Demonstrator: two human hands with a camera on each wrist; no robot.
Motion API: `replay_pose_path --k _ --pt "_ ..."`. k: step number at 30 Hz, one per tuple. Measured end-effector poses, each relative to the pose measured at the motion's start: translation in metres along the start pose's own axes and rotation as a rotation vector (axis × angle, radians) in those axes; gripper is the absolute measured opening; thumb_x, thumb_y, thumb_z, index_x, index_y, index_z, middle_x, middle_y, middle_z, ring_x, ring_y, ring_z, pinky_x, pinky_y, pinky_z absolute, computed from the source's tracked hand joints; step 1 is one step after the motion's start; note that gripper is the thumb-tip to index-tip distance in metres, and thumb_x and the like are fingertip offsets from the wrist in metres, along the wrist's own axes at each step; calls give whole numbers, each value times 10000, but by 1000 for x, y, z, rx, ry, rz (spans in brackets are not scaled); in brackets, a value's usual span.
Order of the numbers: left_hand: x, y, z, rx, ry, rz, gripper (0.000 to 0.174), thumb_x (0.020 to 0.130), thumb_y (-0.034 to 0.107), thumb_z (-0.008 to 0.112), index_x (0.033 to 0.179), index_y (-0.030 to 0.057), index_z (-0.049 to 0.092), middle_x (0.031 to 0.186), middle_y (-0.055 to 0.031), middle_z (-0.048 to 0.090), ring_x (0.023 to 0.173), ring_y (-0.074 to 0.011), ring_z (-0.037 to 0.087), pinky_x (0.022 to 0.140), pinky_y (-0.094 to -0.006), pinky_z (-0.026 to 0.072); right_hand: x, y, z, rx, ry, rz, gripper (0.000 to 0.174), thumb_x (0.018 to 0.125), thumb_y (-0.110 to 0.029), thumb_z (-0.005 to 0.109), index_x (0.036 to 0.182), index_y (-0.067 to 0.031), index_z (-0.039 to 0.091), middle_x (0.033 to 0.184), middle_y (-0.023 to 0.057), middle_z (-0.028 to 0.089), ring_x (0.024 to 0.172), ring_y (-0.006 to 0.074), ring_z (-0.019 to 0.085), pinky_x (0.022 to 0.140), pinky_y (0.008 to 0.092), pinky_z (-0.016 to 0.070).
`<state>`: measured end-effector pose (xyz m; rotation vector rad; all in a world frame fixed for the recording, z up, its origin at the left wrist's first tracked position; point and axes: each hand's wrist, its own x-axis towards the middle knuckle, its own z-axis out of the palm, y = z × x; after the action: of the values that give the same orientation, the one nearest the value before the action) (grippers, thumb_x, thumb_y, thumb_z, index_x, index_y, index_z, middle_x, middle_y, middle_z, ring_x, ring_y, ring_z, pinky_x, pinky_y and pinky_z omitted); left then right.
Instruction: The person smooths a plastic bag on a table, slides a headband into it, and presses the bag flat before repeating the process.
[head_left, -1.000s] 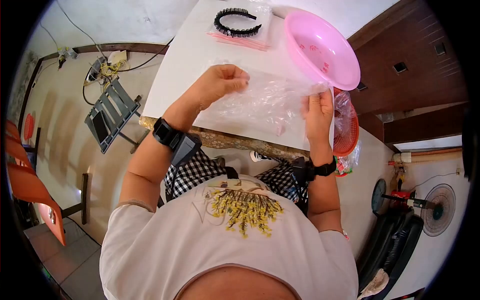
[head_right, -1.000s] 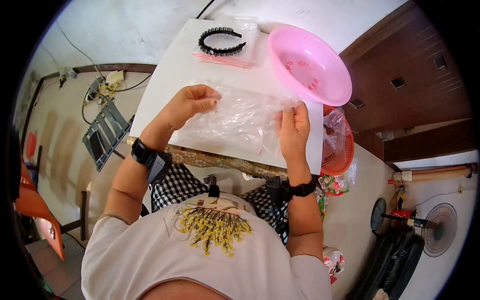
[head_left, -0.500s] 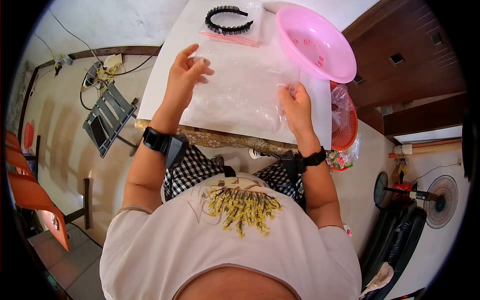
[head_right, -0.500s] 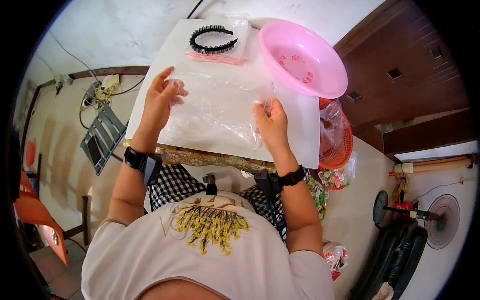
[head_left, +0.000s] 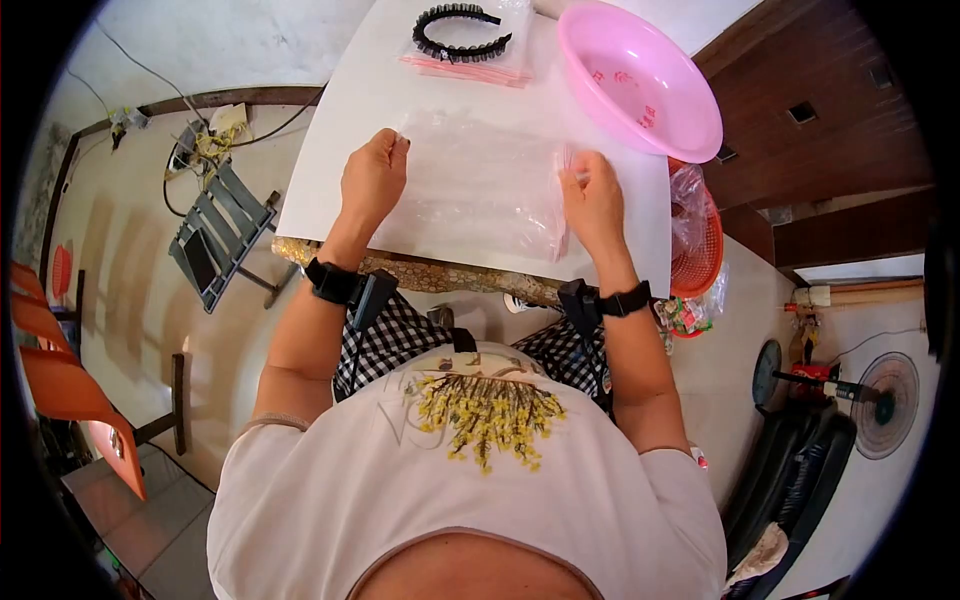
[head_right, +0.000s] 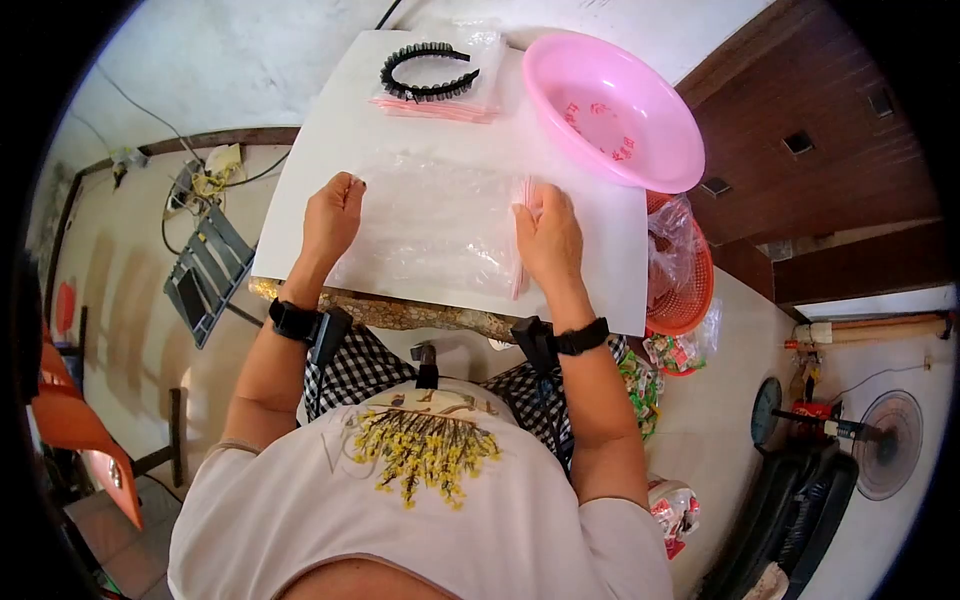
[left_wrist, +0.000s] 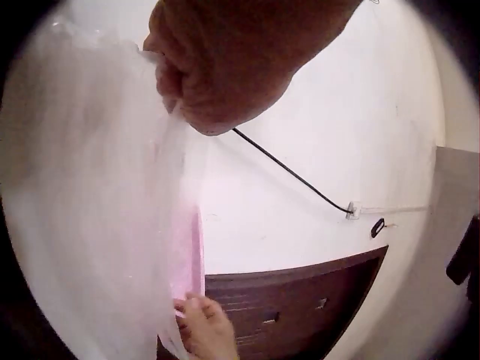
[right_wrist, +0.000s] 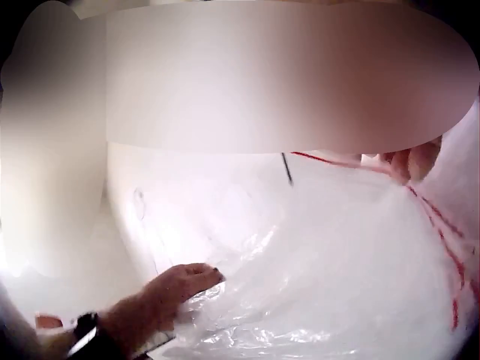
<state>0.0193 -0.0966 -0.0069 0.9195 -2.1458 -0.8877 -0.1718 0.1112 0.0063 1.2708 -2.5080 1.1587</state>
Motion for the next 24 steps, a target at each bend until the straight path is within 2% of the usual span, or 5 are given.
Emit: replay_pose_path --k 3,12,16,19,24 --pt "0 3 -3 104 -37 -18 244 918 246 509 802 34 542 643 -184 576 632 -395 564 562 -452 427 5 -47 -19 -18 -71 -211 194 804 -125 620 953 -5 587 1002 177 603 932 338 567 795 409 459" --pt "6 -13 0 329 -20 -6 172 900 247 538 932 87 591 744 -143 632 710 -360 611 590 -442 470 -13 -5 39 -318 -598 -330 711 855 -461 565 1411 -86 330 1515 160 179 1404 348 133 1112 497 170" --pt "0 31 -15 241 133 348 117 855 166 589 962 123 605 874 -99 644 702 -324 623 570 -427 484 -13 -7 39 -375 -619 -327 796 821 -558 558 1438 -129 296 1522 159 158 1407 351 119 1119 497 141" --pt "-13 65 1 237 -374 593 178 822 184 622 983 109 617 960 -75 636 924 -272 606 775 -420 479 -12 -16 33 -379 -634 -314 815 804 -557 578 1442 -143 287 1521 156 164 1405 353 123 1120 498 131" --pt "-15 21 37 594 -405 628 572 825 379 598 1310 109 457 1382 -118 407 1318 -273 330 1054 -535 229 -16 -10 40 -348 -572 -307 819 777 -531 615 1427 -132 318 1516 163 183 1407 345 132 1116 501 139"
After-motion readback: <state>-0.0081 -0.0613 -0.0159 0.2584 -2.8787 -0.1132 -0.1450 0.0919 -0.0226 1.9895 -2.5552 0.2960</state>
